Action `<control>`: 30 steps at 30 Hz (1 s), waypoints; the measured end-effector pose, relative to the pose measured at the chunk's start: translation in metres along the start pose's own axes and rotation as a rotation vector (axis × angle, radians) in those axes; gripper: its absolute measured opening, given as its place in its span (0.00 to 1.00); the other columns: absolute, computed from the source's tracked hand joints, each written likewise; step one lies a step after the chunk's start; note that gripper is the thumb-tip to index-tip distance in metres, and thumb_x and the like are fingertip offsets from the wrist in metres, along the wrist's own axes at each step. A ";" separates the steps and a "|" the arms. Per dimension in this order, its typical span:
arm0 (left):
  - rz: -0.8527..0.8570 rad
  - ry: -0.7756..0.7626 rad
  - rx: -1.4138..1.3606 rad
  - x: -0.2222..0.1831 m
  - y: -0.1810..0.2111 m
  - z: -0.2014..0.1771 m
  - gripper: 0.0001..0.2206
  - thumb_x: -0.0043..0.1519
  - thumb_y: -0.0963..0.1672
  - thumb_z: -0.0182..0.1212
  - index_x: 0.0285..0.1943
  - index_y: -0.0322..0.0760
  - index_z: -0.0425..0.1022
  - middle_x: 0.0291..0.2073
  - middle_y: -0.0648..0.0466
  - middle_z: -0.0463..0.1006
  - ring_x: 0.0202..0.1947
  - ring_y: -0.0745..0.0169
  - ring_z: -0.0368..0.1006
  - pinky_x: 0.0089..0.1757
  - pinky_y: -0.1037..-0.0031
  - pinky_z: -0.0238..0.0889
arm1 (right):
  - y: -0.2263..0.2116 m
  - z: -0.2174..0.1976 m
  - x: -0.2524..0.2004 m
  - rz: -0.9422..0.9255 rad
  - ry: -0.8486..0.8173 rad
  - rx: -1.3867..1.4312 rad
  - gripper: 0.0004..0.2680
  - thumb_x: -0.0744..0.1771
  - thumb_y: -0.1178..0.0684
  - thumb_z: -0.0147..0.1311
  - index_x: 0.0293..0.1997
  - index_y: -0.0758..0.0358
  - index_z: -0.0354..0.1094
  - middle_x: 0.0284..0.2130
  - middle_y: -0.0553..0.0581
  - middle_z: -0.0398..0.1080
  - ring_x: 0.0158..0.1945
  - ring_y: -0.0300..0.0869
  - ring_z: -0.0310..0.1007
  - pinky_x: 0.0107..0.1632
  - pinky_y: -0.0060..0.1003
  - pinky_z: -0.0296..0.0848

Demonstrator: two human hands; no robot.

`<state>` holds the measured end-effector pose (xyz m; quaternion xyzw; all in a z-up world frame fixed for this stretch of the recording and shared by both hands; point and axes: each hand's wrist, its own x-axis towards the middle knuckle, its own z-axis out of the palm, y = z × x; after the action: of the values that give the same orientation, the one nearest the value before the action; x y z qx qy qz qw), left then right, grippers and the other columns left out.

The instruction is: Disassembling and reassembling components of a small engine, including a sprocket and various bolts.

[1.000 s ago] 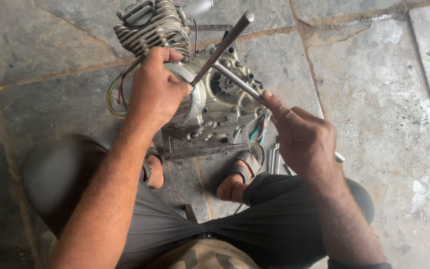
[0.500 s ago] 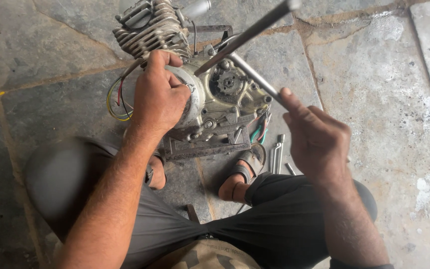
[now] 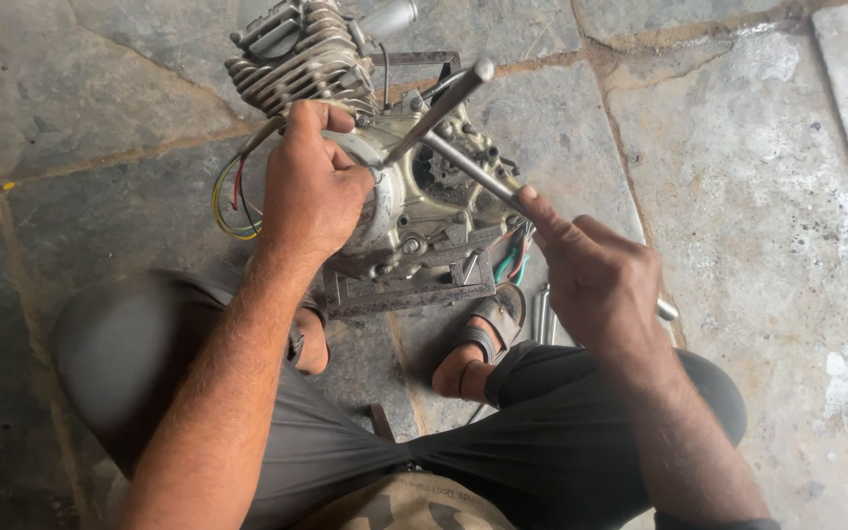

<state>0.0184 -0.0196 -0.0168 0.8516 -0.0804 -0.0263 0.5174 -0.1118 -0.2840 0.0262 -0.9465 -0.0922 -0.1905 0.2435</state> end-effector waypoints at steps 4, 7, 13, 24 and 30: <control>0.002 0.033 0.002 0.000 -0.004 0.001 0.19 0.55 0.35 0.62 0.55 0.33 0.64 0.23 0.55 0.78 0.26 0.63 0.79 0.35 0.69 0.69 | 0.005 0.002 -0.003 -0.014 -0.020 -0.061 0.15 0.72 0.59 0.59 0.67 0.45 0.70 0.21 0.45 0.67 0.20 0.30 0.62 0.20 0.32 0.63; 0.019 0.030 0.018 -0.001 -0.005 0.000 0.20 0.54 0.35 0.62 0.55 0.33 0.64 0.23 0.54 0.78 0.26 0.63 0.78 0.35 0.70 0.69 | 0.001 0.006 -0.002 0.000 -0.013 -0.026 0.15 0.72 0.59 0.59 0.67 0.45 0.69 0.21 0.44 0.66 0.20 0.30 0.62 0.19 0.32 0.63; -0.036 0.028 -0.017 -0.001 0.000 -0.001 0.20 0.54 0.35 0.62 0.55 0.32 0.65 0.23 0.54 0.78 0.26 0.64 0.78 0.34 0.71 0.69 | 0.003 0.005 0.002 0.043 -0.010 -0.034 0.15 0.72 0.58 0.59 0.67 0.46 0.69 0.21 0.45 0.67 0.20 0.29 0.61 0.18 0.30 0.63; -0.049 0.011 -0.006 0.000 0.002 -0.004 0.20 0.54 0.35 0.62 0.56 0.33 0.66 0.24 0.55 0.78 0.26 0.66 0.77 0.34 0.72 0.69 | -0.004 0.004 0.004 0.043 -0.013 -0.051 0.12 0.73 0.58 0.56 0.66 0.50 0.71 0.21 0.46 0.68 0.19 0.30 0.62 0.16 0.28 0.64; -0.107 0.011 -0.016 0.002 0.001 -0.003 0.20 0.54 0.35 0.62 0.55 0.33 0.66 0.24 0.54 0.79 0.26 0.67 0.77 0.35 0.72 0.69 | -0.005 0.001 0.006 0.000 -0.015 -0.098 0.14 0.72 0.59 0.57 0.66 0.49 0.70 0.20 0.46 0.68 0.19 0.31 0.62 0.17 0.31 0.64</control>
<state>0.0208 -0.0180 -0.0141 0.8506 -0.0314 -0.0500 0.5224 -0.1077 -0.2787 0.0301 -0.9588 -0.0843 -0.1877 0.1960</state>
